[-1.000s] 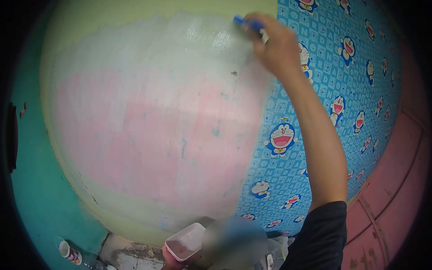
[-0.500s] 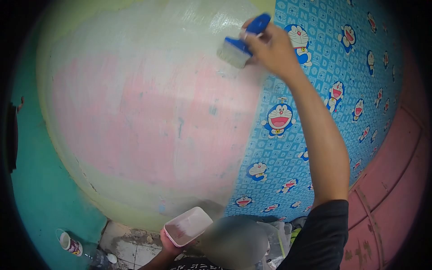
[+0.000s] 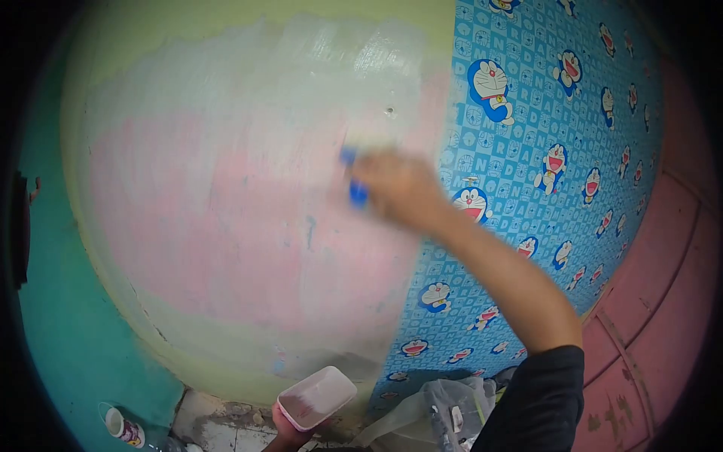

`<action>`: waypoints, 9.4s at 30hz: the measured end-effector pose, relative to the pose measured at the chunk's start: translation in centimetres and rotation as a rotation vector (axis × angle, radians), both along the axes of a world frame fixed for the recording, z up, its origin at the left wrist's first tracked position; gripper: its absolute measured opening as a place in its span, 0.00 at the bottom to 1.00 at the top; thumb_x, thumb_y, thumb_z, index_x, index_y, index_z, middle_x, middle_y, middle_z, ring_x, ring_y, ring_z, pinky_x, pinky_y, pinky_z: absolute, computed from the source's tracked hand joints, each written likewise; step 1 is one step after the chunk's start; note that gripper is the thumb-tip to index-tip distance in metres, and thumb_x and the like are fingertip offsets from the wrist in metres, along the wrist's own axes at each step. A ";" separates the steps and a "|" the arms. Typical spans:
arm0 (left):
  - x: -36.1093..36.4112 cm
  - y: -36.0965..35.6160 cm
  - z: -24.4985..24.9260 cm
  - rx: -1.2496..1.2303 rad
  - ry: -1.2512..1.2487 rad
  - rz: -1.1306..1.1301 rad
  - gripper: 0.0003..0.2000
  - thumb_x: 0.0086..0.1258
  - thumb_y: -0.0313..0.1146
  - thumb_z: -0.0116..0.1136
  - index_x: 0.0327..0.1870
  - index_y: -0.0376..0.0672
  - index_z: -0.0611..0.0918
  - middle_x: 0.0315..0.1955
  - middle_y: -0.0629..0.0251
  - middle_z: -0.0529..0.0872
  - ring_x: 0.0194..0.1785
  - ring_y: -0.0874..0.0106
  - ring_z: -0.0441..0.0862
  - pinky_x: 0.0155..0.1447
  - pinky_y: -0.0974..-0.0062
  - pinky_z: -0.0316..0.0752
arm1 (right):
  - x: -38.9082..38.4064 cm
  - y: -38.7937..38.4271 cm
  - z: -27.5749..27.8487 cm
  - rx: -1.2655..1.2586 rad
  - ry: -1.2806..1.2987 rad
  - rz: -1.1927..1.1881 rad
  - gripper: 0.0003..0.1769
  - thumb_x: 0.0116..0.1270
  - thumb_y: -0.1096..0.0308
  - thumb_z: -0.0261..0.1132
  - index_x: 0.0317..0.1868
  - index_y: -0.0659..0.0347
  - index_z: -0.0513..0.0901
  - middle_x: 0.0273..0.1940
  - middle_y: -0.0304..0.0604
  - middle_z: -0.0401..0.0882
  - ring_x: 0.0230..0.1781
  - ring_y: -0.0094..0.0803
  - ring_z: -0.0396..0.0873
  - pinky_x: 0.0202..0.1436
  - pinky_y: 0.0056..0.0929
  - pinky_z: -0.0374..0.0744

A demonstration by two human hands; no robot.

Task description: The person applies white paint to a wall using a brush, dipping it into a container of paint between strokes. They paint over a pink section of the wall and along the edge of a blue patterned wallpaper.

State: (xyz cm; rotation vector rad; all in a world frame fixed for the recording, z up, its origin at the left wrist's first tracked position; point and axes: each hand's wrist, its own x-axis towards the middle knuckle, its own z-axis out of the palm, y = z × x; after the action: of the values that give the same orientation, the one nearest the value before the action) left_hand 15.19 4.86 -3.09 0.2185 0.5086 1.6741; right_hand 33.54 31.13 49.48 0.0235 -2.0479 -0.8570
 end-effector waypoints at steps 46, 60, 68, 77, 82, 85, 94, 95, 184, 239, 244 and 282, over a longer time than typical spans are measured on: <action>0.1 0.9 7.7 0.181 0.560 0.219 0.37 0.63 0.43 0.71 0.72 0.37 0.71 0.66 0.51 0.78 0.66 0.48 0.81 0.57 0.41 0.86 | 6.5 -0.8 5.2 -0.331 0.010 -0.121 0.10 0.64 0.73 0.69 0.47 0.55 0.86 0.42 0.45 0.88 0.39 0.43 0.88 0.44 0.39 0.85; 3.4 4.3 2.3 0.020 0.096 0.081 0.39 0.73 0.65 0.38 0.77 0.48 0.69 0.72 0.53 0.73 0.71 0.40 0.74 0.59 0.30 0.81 | 8.1 1.4 19.9 -0.063 0.466 -0.012 0.08 0.71 0.72 0.70 0.49 0.61 0.86 0.41 0.44 0.89 0.42 0.35 0.86 0.47 0.33 0.82; 3.3 3.3 0.5 0.000 -0.098 0.185 0.36 0.79 0.63 0.37 0.76 0.45 0.71 0.68 0.52 0.78 0.67 0.43 0.77 0.63 0.34 0.78 | 9.2 -0.7 8.3 -0.379 -0.148 -0.165 0.09 0.71 0.67 0.70 0.49 0.58 0.86 0.42 0.45 0.90 0.41 0.37 0.89 0.46 0.34 0.85; 4.2 3.1 0.6 -0.023 -0.078 0.204 0.36 0.78 0.63 0.39 0.74 0.44 0.72 0.67 0.52 0.79 0.67 0.43 0.77 0.63 0.33 0.77 | 9.0 3.8 19.5 -0.278 0.312 0.051 0.11 0.74 0.64 0.68 0.50 0.61 0.87 0.35 0.43 0.88 0.33 0.29 0.83 0.40 0.29 0.79; 4.1 2.9 1.0 -0.050 -0.163 0.233 0.35 0.80 0.62 0.38 0.75 0.43 0.72 0.68 0.51 0.78 0.68 0.44 0.77 0.63 0.36 0.78 | 8.2 1.0 20.6 0.005 0.418 0.012 0.05 0.71 0.74 0.68 0.45 0.66 0.86 0.35 0.48 0.88 0.35 0.32 0.85 0.43 0.33 0.80; 4.3 2.9 1.6 -0.043 -0.160 0.251 0.34 0.81 0.61 0.37 0.75 0.43 0.72 0.69 0.51 0.78 0.69 0.45 0.77 0.64 0.37 0.78 | 8.9 3.5 16.9 -0.039 0.324 -0.088 0.13 0.75 0.59 0.68 0.50 0.58 0.87 0.33 0.41 0.87 0.29 0.27 0.79 0.33 0.27 0.74; 5.7 3.2 0.9 0.004 -0.105 0.225 0.36 0.81 0.62 0.36 0.76 0.42 0.71 0.69 0.51 0.78 0.69 0.45 0.77 0.66 0.37 0.78 | 10.9 4.4 18.3 -0.380 0.244 0.170 0.13 0.74 0.59 0.68 0.49 0.59 0.88 0.40 0.42 0.89 0.36 0.31 0.87 0.41 0.31 0.84; 5.9 3.1 0.8 -0.015 -0.108 0.236 0.36 0.80 0.62 0.36 0.76 0.42 0.71 0.69 0.51 0.78 0.69 0.45 0.77 0.66 0.37 0.78 | 10.6 5.3 20.0 -0.289 0.308 0.175 0.13 0.75 0.58 0.68 0.49 0.59 0.88 0.42 0.42 0.89 0.39 0.31 0.87 0.42 0.31 0.86; 8.7 3.4 -1.8 0.016 -0.199 0.304 0.35 0.80 0.61 0.36 0.75 0.43 0.71 0.67 0.53 0.79 0.67 0.48 0.79 0.63 0.41 0.81 | 8.2 2.4 16.6 -0.245 0.611 0.052 0.10 0.74 0.64 0.65 0.40 0.64 0.79 0.27 0.50 0.86 0.28 0.43 0.87 0.37 0.37 0.82; 8.4 2.2 0.1 0.016 -0.040 0.349 0.34 0.83 0.58 0.34 0.77 0.42 0.68 0.69 0.53 0.79 0.70 0.50 0.78 0.68 0.45 0.79 | 10.0 1.9 17.7 -0.631 0.019 0.124 0.12 0.68 0.64 0.72 0.46 0.63 0.87 0.34 0.39 0.87 0.32 0.25 0.83 0.42 0.30 0.82; 9.0 2.0 2.2 -0.002 -0.095 0.324 0.33 0.82 0.58 0.34 0.76 0.41 0.69 0.68 0.53 0.79 0.68 0.50 0.80 0.65 0.44 0.80 | 9.6 2.7 22.9 -0.349 0.341 0.171 0.15 0.71 0.65 0.70 0.55 0.58 0.88 0.38 0.46 0.91 0.37 0.33 0.88 0.45 0.32 0.84; -6.4 -2.9 1.9 0.070 -0.171 0.033 0.40 0.73 0.69 0.37 0.79 0.50 0.67 0.73 0.50 0.73 0.69 0.32 0.75 0.56 0.26 0.82 | 5.2 0.1 -24.9 -0.371 0.320 -0.277 0.23 0.61 0.85 0.70 0.55 0.53 0.85 0.64 0.55 0.84 0.62 0.52 0.85 0.62 0.41 0.84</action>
State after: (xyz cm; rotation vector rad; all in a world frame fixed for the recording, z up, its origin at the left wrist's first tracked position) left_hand 8.82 1.96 -1.16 0.1167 0.3271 1.7261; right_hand 38.76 31.27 24.62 -0.5772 -1.8963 -0.5848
